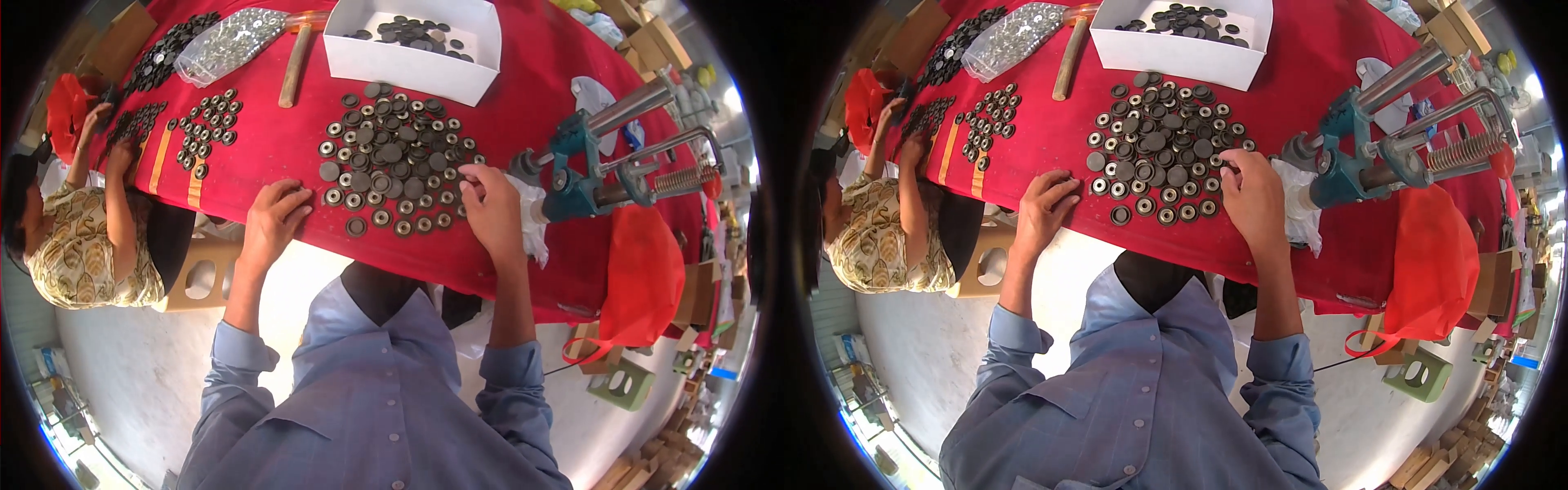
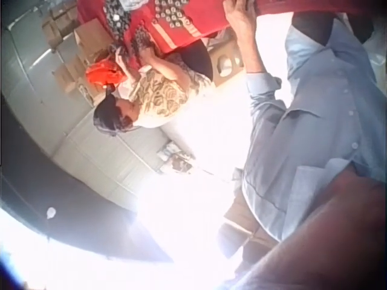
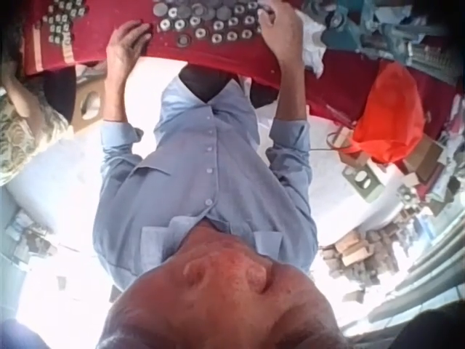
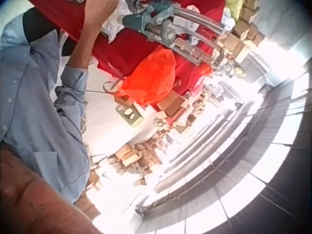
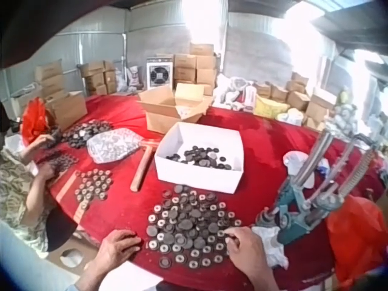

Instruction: The person assembles small metal components by placing metal rings into metal discs and securing them with a mallet on a workbench.

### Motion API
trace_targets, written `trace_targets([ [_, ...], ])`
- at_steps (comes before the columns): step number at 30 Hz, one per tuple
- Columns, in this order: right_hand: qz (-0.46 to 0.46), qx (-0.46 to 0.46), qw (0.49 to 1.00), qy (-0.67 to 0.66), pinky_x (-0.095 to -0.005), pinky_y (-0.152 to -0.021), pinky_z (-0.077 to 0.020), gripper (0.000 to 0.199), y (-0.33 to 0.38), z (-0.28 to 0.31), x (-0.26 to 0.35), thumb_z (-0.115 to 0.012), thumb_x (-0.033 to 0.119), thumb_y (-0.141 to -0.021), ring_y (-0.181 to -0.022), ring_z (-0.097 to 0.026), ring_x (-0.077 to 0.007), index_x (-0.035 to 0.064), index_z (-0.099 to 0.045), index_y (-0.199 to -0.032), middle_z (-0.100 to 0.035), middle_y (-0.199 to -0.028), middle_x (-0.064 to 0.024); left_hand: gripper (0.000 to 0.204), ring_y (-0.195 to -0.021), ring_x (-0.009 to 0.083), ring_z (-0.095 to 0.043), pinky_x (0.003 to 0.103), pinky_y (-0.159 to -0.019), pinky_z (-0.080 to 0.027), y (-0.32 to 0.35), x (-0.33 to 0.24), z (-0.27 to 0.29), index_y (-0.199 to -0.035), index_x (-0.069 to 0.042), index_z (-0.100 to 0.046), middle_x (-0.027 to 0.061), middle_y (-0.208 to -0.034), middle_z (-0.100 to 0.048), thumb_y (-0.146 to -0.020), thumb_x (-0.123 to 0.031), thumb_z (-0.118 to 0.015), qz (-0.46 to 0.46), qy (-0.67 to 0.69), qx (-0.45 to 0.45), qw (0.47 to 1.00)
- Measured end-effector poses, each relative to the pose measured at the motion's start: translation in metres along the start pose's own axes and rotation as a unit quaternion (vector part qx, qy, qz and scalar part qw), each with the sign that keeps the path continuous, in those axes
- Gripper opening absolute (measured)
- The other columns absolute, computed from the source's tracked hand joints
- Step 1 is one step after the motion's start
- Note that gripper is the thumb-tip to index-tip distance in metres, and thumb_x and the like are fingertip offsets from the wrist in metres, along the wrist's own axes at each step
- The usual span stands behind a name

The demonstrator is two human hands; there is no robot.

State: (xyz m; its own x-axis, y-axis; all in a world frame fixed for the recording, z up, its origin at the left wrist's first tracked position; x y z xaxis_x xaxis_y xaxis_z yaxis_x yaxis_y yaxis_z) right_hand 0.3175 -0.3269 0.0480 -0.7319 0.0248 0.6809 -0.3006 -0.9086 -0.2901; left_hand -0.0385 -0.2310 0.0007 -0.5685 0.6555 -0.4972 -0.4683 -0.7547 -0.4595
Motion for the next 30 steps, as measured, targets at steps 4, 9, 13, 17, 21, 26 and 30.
trace_targets([
  [4, -0.007, -0.008, 1.0, -0.025, -0.0388, -0.072, -0.0558, 0.024, -0.005, 0.0, -0.003, -0.074, 0.004, -0.093, -0.076, -0.069, -0.0261, 0.0057, -0.074, -0.117, -0.071, -0.099, -0.0139, 0.031, -0.102, 0.0345, -0.075, 0.041, -0.086, -0.062, -0.004, -0.001, -0.002, -0.116, -0.004, -0.078, 0.014, -0.117, -0.074, -0.086, -0.005, -0.084, 0.06, 0.068, 0.016, 0.996],
  [9, -0.008, -0.035, 0.999, -0.022, -0.0344, -0.074, -0.0564, 0.022, -0.038, 0.014, 0.007, -0.072, 0.004, -0.093, -0.078, -0.071, -0.0232, 0.006, -0.076, -0.115, -0.074, -0.095, -0.0136, 0.031, -0.105, 0.0338, -0.076, 0.041, -0.088, -0.063, -0.034, -0.038, -0.01, -0.114, -0.003, -0.078, 0.0146, -0.12, -0.076, -0.085, -0.008, -0.087, -0.033, 0.13, -0.015, 0.991],
  [13, 0.045, -0.091, 0.995, 0.002, -0.0344, -0.081, -0.0587, 0.022, -0.118, 0.023, 0.033, -0.072, 0.013, -0.094, -0.087, -0.076, -0.0261, 0.0069, -0.078, -0.114, -0.079, -0.1, -0.0153, 0.038, -0.105, 0.0347, -0.074, 0.044, -0.089, -0.062, -0.056, -0.075, -0.047, -0.115, -0.003, -0.076, 0.0149, -0.119, -0.076, -0.081, -0.016, -0.089, -0.116, 0.165, 0.047, 0.978],
  [17, -0.005, -0.037, 0.996, 0.084, -0.044, -0.094, -0.0596, 0.033, -0.221, 0.003, 0.027, -0.076, 0.024, -0.092, -0.104, -0.077, -0.0339, 0.011, -0.078, -0.121, -0.079, -0.112, -0.0173, 0.035, -0.098, 0.034, -0.072, 0.043, -0.083, -0.061, -0.073, -0.093, -0.066, -0.114, -0.004, -0.076, 0.0132, -0.117, -0.075, -0.083, -0.016, -0.087, -0.14, 0.179, 0.043, 0.973],
  [21, -0.025, 0.14, 0.977, 0.161, -0.0445, -0.108, -0.055, 0.059, -0.299, -0.057, -0.011, -0.08, 0.036, -0.09, -0.129, -0.068, -0.0342, 0.0197, -0.067, -0.145, -0.07, -0.14, -0.0177, 0.034, -0.099, 0.0338, -0.072, 0.043, -0.08, -0.061, -0.056, -0.083, -0.062, -0.113, -0.004, -0.076, 0.0136, -0.115, -0.074, -0.083, -0.014, -0.086, -0.112, 0.15, 0.034, 0.982],
  [26, -0.039, 0.331, 0.897, 0.29, -0.0489, -0.122, -0.043, 0.103, -0.332, -0.125, -0.024, -0.081, 0.053, -0.081, -0.151, -0.048, -0.0372, 0.0288, -0.035, -0.17, -0.047, -0.166, -0.019, 0.027, -0.089, 0.035, -0.07, 0.043, -0.073, -0.057, -0.011, -0.073, -0.03, -0.114, -0.004, -0.074, 0.0143, -0.107, -0.071, -0.088, -0.002, -0.078, -0.054, 0.103, -0.022, 0.993],
  [30, 0.02, 0.33, 0.891, 0.311, -0.0527, -0.112, -0.0503, 0.081, -0.351, -0.121, -0.036, -0.08, 0.034, -0.082, -0.137, -0.058, -0.0447, 0.0294, -0.047, -0.156, -0.052, -0.152, -0.0269, 0.029, -0.08, 0.0338, -0.066, 0.044, -0.068, -0.054, 0.014, -0.06, -0.03, -0.113, -0.002, -0.072, 0.0133, -0.095, -0.068, -0.085, 0.005, -0.071, 0.023, 0.083, -0.024, 0.996],
])
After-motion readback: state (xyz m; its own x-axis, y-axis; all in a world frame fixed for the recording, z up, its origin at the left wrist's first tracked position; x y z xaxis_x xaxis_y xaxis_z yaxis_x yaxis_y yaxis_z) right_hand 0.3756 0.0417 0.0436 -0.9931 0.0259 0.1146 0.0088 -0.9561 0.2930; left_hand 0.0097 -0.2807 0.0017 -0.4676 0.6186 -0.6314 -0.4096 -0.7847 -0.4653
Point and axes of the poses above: each hand's wrist, its own y-axis away from the middle knuckle, its own z-axis out of the back of the hand, x = y × z, the point moved 3 cm from there along -y, towards the middle knuckle
